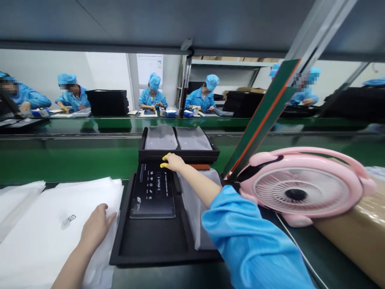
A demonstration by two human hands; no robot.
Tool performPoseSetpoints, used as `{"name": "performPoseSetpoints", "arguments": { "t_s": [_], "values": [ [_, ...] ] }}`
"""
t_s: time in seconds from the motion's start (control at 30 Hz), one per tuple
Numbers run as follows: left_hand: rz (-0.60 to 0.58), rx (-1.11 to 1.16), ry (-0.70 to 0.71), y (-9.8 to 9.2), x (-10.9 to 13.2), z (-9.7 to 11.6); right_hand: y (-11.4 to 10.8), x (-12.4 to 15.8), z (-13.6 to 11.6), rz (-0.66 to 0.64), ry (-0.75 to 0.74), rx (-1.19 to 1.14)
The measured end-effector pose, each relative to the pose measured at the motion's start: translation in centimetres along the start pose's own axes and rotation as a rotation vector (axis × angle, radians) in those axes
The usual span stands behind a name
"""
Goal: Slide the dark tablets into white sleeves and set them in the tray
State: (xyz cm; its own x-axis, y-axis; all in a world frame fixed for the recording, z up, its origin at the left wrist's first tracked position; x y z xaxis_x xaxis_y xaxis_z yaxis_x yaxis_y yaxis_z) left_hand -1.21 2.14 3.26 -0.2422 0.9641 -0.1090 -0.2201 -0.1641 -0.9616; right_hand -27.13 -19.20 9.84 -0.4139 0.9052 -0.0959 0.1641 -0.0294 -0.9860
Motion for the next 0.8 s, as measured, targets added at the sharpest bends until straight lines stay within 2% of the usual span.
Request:
{"name": "performPoseSetpoints", "arguments": {
  "t_s": [0.1, 0.17, 0.27, 0.33, 0.43, 0.57, 0.67, 0.8],
  "values": [
    [-0.061, -0.116, 0.059, 0.4, -0.1, 0.1, 1.1, -2.0, -1.8, -0.054, 0.012, 0.034],
    [-0.071, -0.127, 0.047, 0.7, -0.4, 0.0, 1.9, -2.6, -2.7, -0.089, 0.026, 0.052],
    [0.006, -0.101, -0.043, 0.9, -0.8, -0.4, 2.5, -2.9, -3.3, -0.140, 0.027, 0.051],
    [0.075, -0.141, -0.082, 0.8, -1.0, -0.7, 2.0, -3.0, -3.2, -0.161, 0.042, 0.039],
    [0.084, -0.220, -0.101, 0.5, -1.2, -0.8, -0.6, -3.3, -2.9, -0.131, 0.091, 0.026],
    [0.013, -0.250, -0.115, 0.0, -1.6, -0.6, -6.8, -2.3, -4.2, -0.046, 0.078, 0.027],
    [0.007, -0.169, -0.145, -0.4, -1.9, -0.8, -10.7, 0.8, -7.0, -0.059, -0.071, 0.137],
    [0.128, 0.192, -0.266, -0.9, -1.9, -1.8, -13.2, 6.6, -10.4, -0.024, -0.185, 0.170]
  ]
}}
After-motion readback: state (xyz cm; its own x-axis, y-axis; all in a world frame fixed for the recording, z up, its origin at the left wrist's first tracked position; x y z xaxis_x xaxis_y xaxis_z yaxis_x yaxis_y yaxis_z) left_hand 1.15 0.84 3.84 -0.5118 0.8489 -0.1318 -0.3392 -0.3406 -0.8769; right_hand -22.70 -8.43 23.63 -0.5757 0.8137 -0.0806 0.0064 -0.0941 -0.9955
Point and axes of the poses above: each hand's wrist, its own x-axis away from the middle knuckle, its own y-axis out of the palm, z = x × y, the point moved 3 cm from there along -x, towards the middle knuckle, and after that the axes turned 1 degree about y, right-handed, at the moved point
